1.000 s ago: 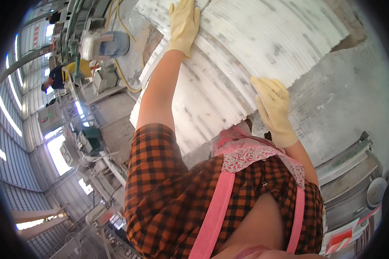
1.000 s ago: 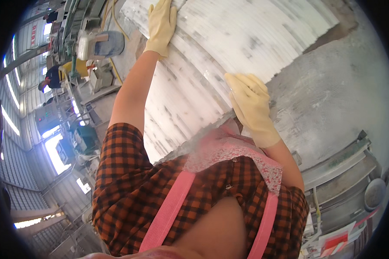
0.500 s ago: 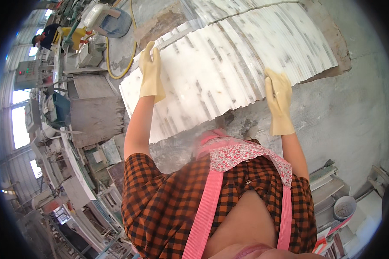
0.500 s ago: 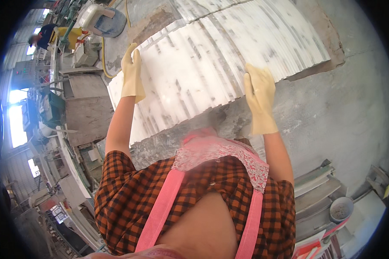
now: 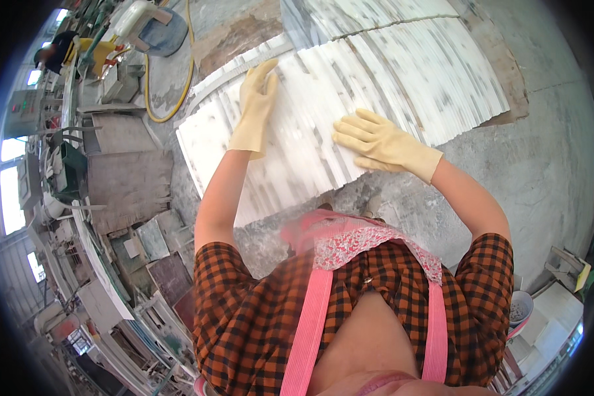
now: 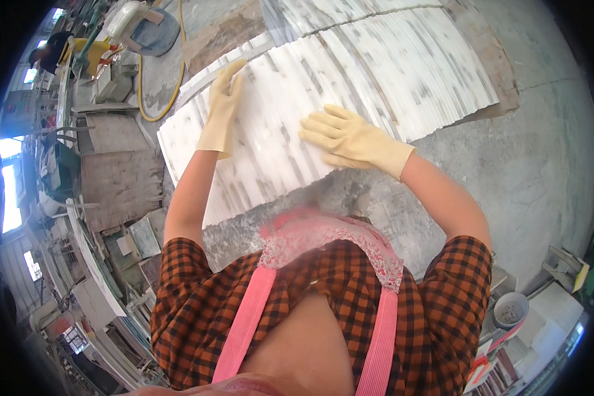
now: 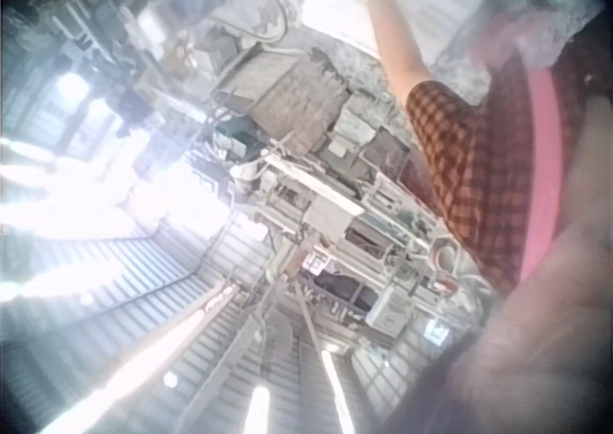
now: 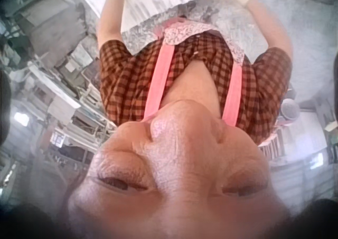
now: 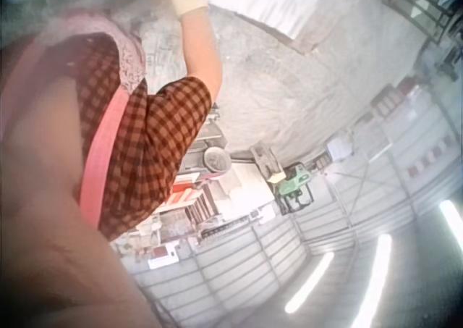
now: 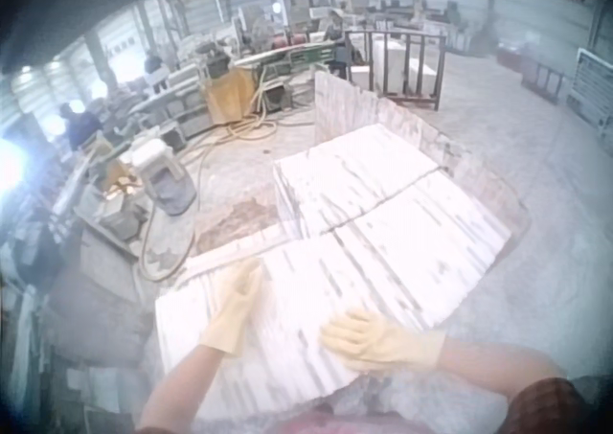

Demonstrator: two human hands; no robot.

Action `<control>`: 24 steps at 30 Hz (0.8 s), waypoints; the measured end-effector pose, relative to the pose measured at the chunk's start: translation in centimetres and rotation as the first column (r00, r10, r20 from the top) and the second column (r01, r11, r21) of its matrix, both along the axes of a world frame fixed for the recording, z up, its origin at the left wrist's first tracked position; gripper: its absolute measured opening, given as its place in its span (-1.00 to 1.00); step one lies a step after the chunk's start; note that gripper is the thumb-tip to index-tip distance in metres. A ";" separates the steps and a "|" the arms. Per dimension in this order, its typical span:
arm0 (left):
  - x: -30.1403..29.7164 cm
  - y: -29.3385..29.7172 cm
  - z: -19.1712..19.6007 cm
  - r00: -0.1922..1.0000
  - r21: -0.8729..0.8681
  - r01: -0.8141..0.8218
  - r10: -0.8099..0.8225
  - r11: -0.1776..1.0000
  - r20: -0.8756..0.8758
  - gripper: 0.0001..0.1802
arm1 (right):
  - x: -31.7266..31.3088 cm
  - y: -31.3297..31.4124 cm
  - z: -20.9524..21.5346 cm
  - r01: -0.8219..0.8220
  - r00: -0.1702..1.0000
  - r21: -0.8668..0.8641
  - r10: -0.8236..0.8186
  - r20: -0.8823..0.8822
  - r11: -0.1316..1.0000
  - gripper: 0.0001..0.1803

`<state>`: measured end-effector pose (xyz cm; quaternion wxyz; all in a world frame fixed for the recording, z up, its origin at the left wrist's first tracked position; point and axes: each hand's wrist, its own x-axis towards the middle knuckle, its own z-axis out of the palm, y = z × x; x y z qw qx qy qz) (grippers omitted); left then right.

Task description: The person repeatedly picks rectangular marble-like tiles from a conveyor, turns them over, and stacks them on a growing pile. The person also wipes the top of the stack with gloved hands between placements.

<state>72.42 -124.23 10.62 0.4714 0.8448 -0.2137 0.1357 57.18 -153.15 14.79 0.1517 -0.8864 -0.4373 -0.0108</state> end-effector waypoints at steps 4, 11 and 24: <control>2.5 -4.3 0.5 0.995 0.059 0.044 -0.049 0.997 0.091 -0.70 | 0.1 0.1 0.4 0.018 1.000 0.033 -0.019 0.010 0.999 -0.34; 5.9 -12.4 0.6 0.994 0.548 0.043 0.019 0.835 -0.107 -0.50 | 0.0 -0.1 0.5 0.050 0.999 0.064 -0.050 -0.016 0.997 -0.36; 6.5 -14.0 -0.9 0.978 0.600 -0.102 0.190 0.793 -0.085 -0.34 | -0.2 -0.4 0.2 0.034 0.997 0.215 -0.049 0.062 0.976 -0.47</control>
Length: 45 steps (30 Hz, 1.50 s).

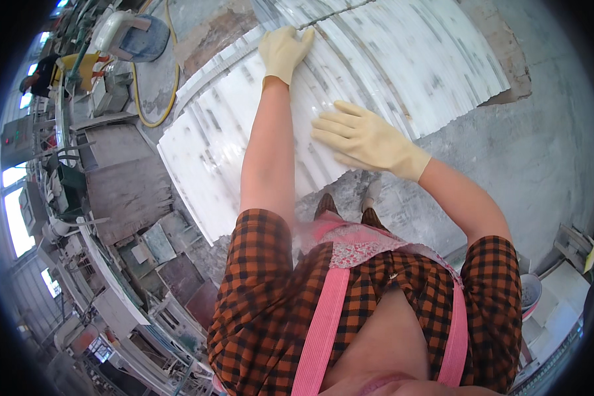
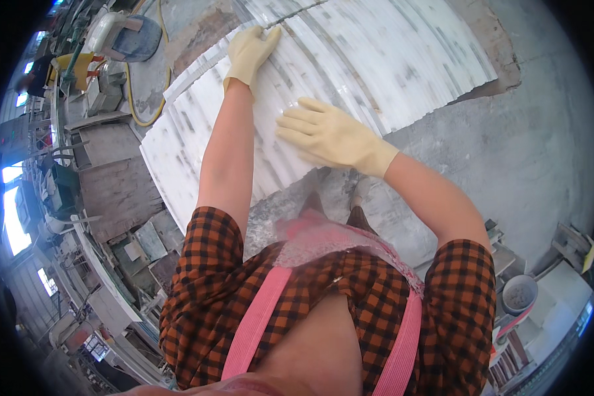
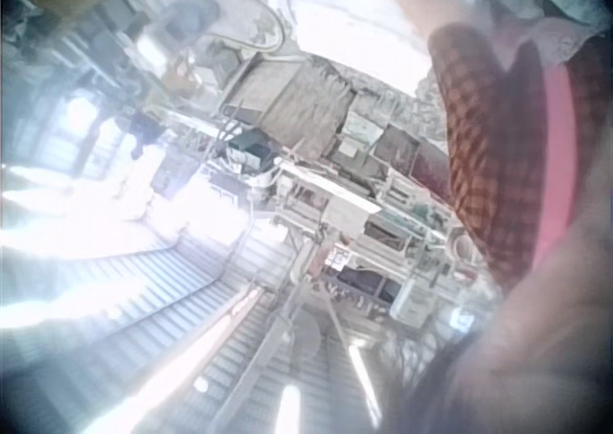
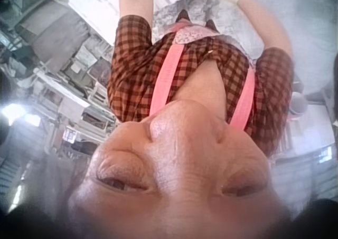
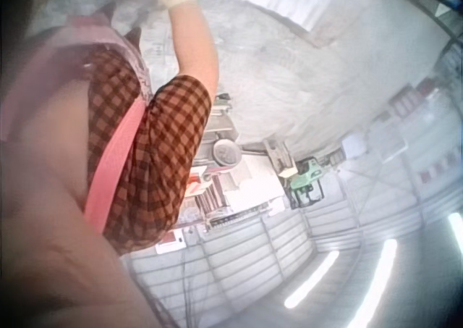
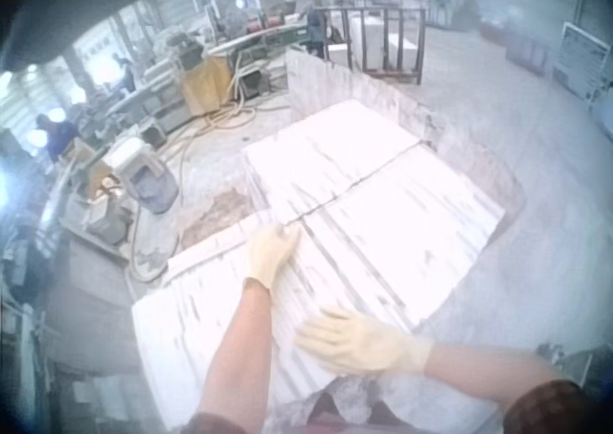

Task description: The person repeatedly picks rectangular marble-like tiles from a conveyor, turns them over, and stacks them on a growing pile. The person also wipes the top of the stack with gloved hands between placements.

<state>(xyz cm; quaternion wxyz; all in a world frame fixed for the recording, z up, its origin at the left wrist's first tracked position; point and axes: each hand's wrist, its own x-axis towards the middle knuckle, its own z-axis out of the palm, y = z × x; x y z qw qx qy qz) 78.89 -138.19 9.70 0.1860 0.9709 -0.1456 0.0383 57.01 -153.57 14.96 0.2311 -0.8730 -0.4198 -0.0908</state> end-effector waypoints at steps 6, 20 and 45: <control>0.3 0.1 -0.8 0.994 -0.029 0.029 -0.026 0.999 0.103 -0.42 | -0.4 -0.1 -0.1 0.016 1.000 -0.030 -0.017 -0.017 0.999 -0.41; -1.0 0.3 -0.6 0.978 -0.502 -0.084 0.167 0.861 0.124 -0.80 | 1.4 0.3 0.7 -0.017 0.988 -0.125 -0.002 -0.155 0.992 -0.46; 0.6 0.0 -1.9 1.000 -0.312 0.000 -0.006 0.950 -0.020 -0.60 | -4.0 -3.4 -0.5 0.737 0.659 0.143 -0.749 0.067 0.661 -0.63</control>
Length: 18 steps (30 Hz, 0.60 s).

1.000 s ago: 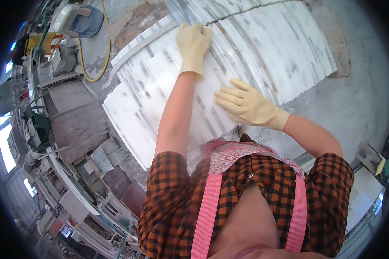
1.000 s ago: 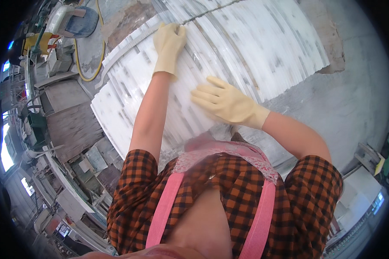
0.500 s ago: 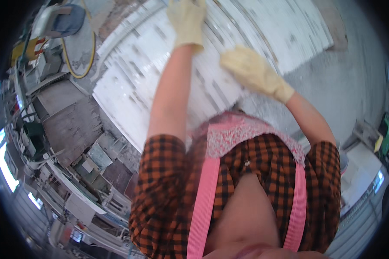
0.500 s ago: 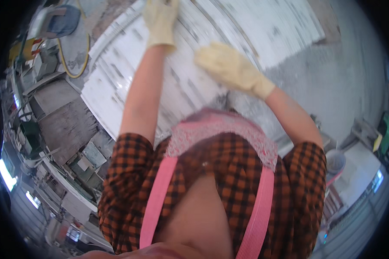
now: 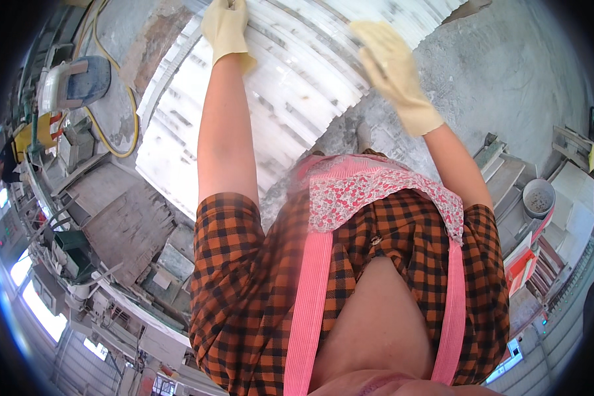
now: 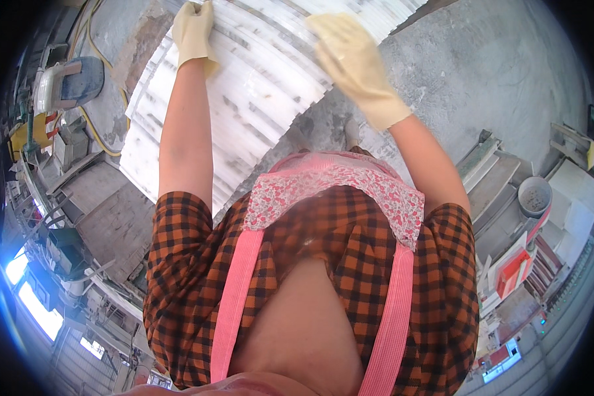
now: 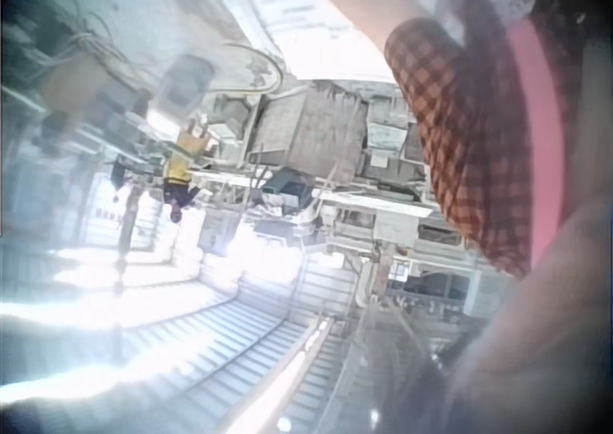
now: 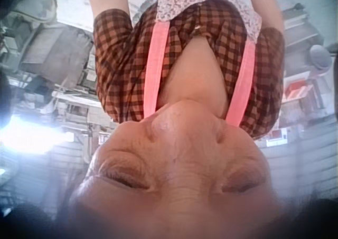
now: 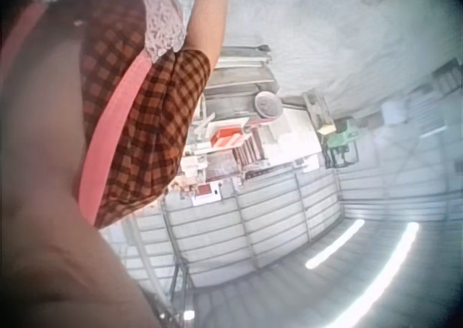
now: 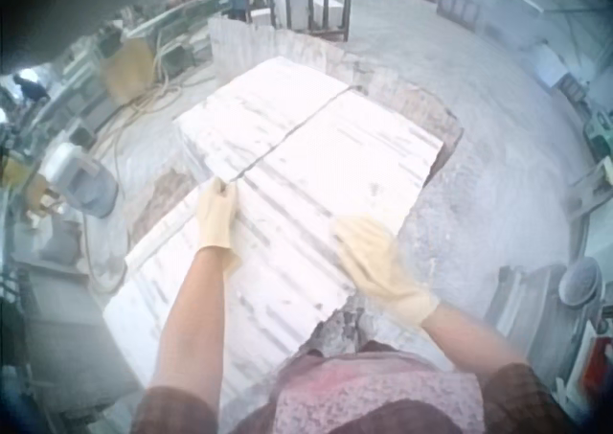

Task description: The person repeatedly picks rectangular marble-like tiles from a conveyor, turns them over, and stacks them on a growing pile. The person also wipes the top of the stack with gloved hands between placements.

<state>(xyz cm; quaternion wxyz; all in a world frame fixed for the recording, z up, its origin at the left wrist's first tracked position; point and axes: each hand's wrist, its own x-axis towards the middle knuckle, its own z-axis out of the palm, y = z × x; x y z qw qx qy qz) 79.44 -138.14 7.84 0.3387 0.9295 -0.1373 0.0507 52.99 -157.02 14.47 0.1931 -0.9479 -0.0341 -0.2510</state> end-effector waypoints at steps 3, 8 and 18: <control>0.0 0.4 0.6 0.995 -0.053 0.034 -0.039 0.998 -0.089 -0.62 | 1.0 3.0 0.8 -0.434 0.891 -0.015 0.427 -0.154 0.901 -0.64; -0.4 0.7 1.4 0.999 -0.005 -0.024 0.024 1.000 0.031 -0.73 | 3.8 5.5 1.0 -0.777 0.629 -0.097 0.769 -0.112 0.622 -0.60; -0.8 0.9 1.8 1.000 -0.085 -0.015 0.013 0.996 -0.027 -0.77 | 4.0 4.9 -0.1 -0.790 0.612 -0.084 0.776 -0.153 0.607 -0.50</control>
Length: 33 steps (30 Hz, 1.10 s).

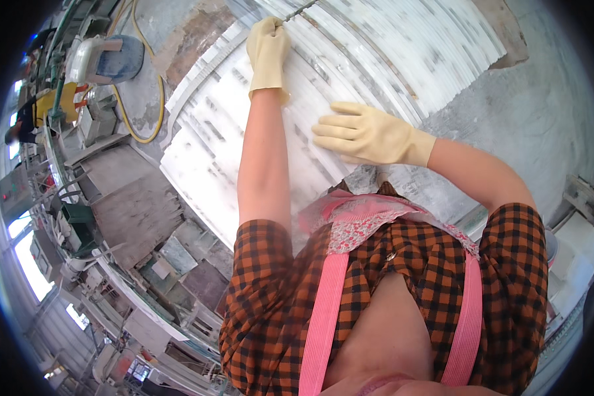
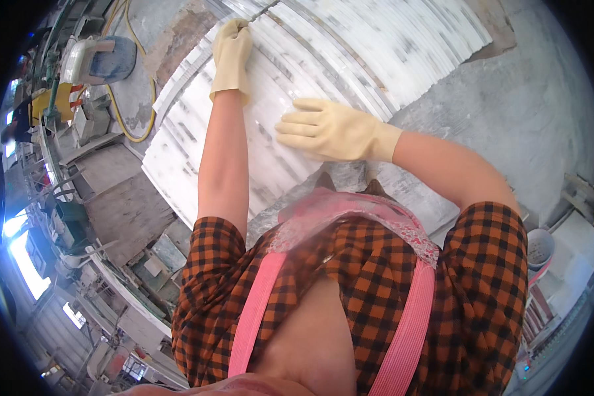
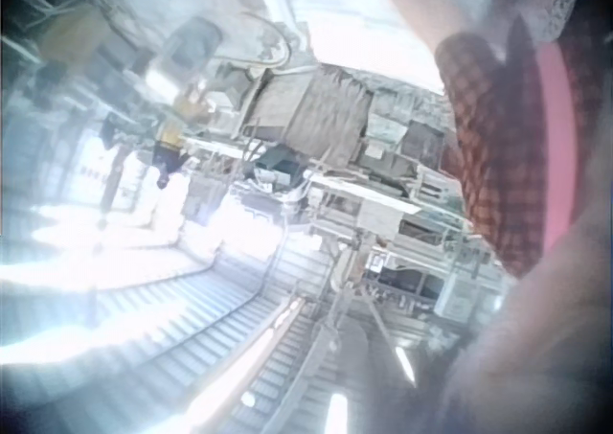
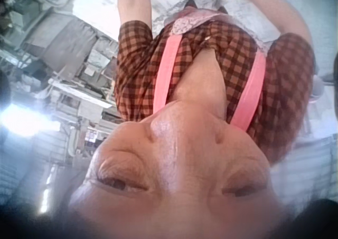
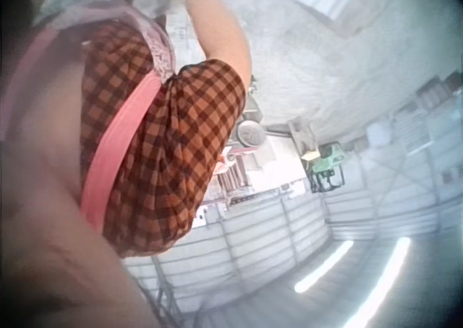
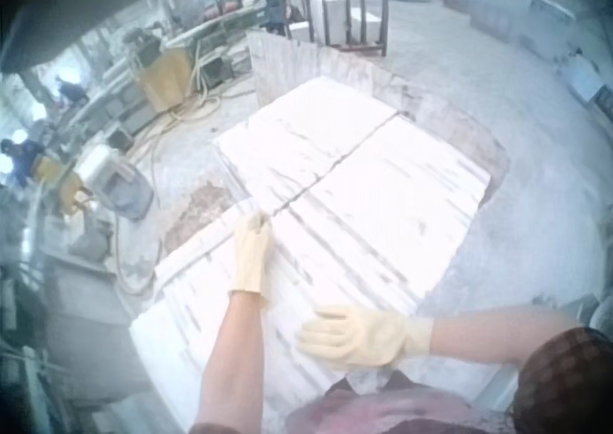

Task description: The person repeatedly picks rectangular marble-like tiles from a conveyor, turns them over, and stacks them on a growing pile. The person also wipes the top of the stack with gloved hands between placements.

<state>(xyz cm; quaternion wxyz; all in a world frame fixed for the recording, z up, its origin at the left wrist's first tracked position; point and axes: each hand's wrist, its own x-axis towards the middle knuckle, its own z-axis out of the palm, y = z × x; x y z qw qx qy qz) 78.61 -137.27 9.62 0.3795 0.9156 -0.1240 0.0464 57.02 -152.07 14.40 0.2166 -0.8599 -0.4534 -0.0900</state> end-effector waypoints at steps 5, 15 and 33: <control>-0.3 0.5 -0.6 0.996 -0.102 0.058 -0.051 0.993 0.070 -0.74 | 0.1 0.0 0.1 0.043 0.997 -0.021 -0.044 -0.057 0.999 -0.47; 0.1 0.1 -0.6 0.995 -0.242 -0.054 0.032 0.969 -0.094 -0.69 | 0.6 0.0 0.2 0.037 0.996 -0.092 -0.044 -0.075 0.995 -0.43; 0.3 0.3 7.6 0.754 0.241 -0.303 0.077 0.922 0.652 -0.61 | -0.5 -0.7 -0.5 0.054 0.998 0.155 -0.046 -0.053 0.987 -0.53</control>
